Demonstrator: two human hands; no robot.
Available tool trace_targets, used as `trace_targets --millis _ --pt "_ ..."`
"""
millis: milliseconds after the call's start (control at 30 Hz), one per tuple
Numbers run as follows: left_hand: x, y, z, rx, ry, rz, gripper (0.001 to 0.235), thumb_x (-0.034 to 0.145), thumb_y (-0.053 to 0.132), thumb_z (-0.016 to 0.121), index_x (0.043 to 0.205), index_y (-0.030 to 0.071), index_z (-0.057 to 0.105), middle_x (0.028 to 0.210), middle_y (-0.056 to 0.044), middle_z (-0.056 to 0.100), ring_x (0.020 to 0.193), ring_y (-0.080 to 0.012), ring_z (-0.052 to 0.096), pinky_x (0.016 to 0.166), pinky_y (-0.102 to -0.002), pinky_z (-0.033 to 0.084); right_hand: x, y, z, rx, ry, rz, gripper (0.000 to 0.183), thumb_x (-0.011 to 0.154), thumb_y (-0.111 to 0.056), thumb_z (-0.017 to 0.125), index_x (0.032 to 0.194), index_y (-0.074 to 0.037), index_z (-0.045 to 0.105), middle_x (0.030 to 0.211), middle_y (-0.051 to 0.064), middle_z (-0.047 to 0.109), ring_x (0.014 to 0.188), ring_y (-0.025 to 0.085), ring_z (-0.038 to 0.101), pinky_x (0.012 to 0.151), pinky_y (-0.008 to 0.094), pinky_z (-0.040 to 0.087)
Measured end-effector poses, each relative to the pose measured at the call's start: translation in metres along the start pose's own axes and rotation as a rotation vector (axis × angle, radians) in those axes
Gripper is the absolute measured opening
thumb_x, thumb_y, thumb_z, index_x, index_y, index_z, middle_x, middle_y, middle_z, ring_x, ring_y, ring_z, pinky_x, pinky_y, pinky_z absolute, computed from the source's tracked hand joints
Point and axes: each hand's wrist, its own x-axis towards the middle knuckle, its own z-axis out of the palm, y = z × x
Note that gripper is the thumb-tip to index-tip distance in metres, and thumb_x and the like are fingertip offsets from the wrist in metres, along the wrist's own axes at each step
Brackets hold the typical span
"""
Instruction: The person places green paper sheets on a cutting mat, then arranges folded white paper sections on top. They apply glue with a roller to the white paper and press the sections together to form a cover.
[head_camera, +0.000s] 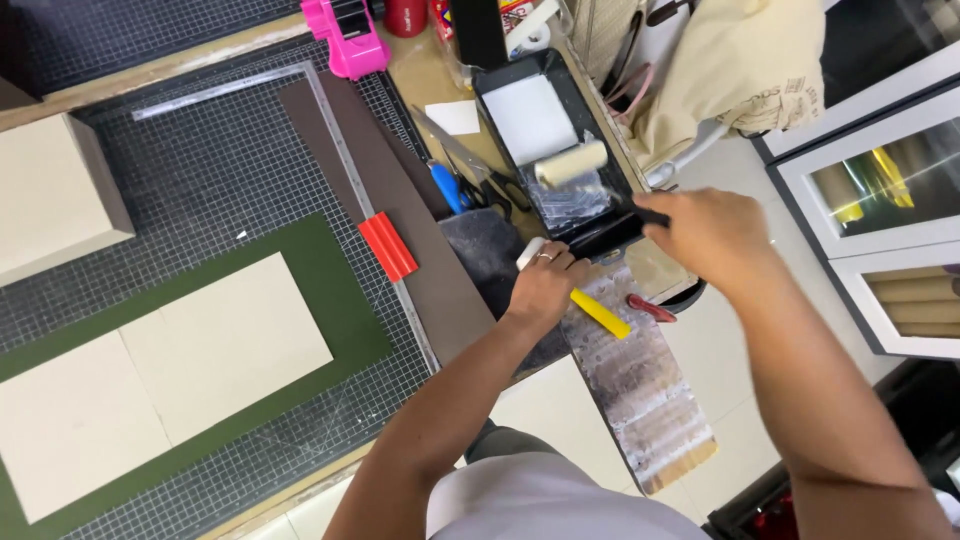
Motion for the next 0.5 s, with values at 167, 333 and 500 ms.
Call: trace_targets --millis 167,333,500 --pt "0.002 0.001 0.004 0.069 0.002 -0.011 0.004 0.093 0.013 0.069 0.089 0.012 0.071 0.087 -0.005 0.065 0.098 -0.0267 0.064 0.091 -0.038 0.052 0.025 -0.008 0.037 0.004 -0.029 -0.034 0.041 0.097 -0.037 0.06 0.137 -0.045 0.064 0.107 0.008 0.081 0.107 0.032 0.076 0.091 0.049 0.06" --pt "0.002 -0.009 0.013 0.061 -0.013 -0.009 0.008 0.092 0.011 0.069 0.096 0.017 0.072 0.084 -0.002 0.064 0.103 -0.0257 0.064 0.09 -0.037 0.053 0.009 -0.004 0.014 0.059 0.031 -0.05 0.042 0.1 -0.036 0.059 0.142 -0.043 0.062 0.108 0.009 0.08 0.109 0.033 0.074 0.093 0.051 0.059" --pt "-0.002 0.005 0.008 0.075 -0.002 -0.024 0.005 0.094 0.012 0.07 0.09 0.013 0.073 0.087 -0.005 0.067 0.102 -0.0249 0.063 0.089 -0.036 0.052 0.016 -0.008 0.032 0.016 -0.046 -0.038 0.04 0.098 -0.039 0.058 0.136 -0.048 0.064 0.106 0.008 0.081 0.107 0.033 0.076 0.09 0.051 0.06"
